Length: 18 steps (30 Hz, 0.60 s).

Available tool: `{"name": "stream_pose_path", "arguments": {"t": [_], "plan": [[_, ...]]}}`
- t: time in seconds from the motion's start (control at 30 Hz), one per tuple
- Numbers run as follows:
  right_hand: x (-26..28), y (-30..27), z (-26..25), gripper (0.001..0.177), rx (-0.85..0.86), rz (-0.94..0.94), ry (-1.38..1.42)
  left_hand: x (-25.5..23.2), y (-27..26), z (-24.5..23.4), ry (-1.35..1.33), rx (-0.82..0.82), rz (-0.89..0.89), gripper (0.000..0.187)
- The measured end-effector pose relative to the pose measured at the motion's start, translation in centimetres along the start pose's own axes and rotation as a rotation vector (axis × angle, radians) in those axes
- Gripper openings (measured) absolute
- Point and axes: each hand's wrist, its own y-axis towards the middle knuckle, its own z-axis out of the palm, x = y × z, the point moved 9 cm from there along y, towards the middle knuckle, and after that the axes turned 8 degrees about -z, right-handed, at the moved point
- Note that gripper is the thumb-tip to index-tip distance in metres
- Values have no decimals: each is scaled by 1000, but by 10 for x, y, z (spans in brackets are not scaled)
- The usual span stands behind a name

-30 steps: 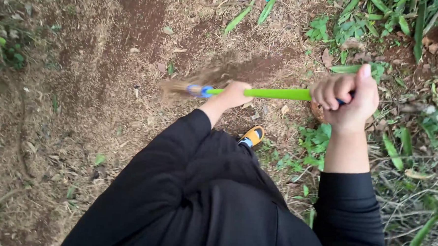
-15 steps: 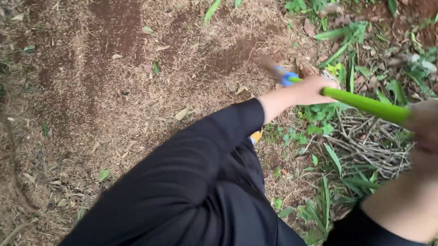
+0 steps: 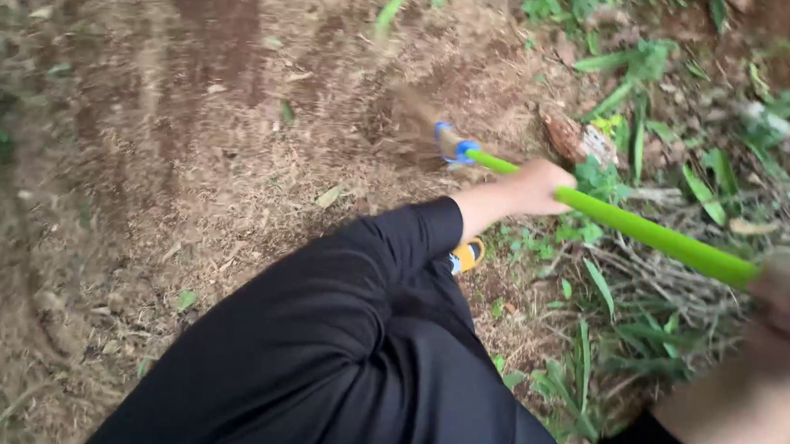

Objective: Sweeping dry leaves and dirt from the ground in an outdoor garden area using a broom.

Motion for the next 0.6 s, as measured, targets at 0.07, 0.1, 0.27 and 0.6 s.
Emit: {"name": "stream_pose_path", "arguments": {"t": [0.07, 0.1, 0.27, 0.6], "plan": [[-41, -48, -26, 31, 160, 118, -281, -12, 3, -9, -12, -87, 32, 19], [2, -11, 12, 24, 142, -13, -203, -14, 6, -18, -60, -151, 69, 17], [212, 114, 200, 35, 43, -532, 149, 40, 9, -41, -185, -254, 185, 12], [160, 129, 279, 49, -234, 124, 731, 145, -168, -108, 31, -152, -424, 10]]}}
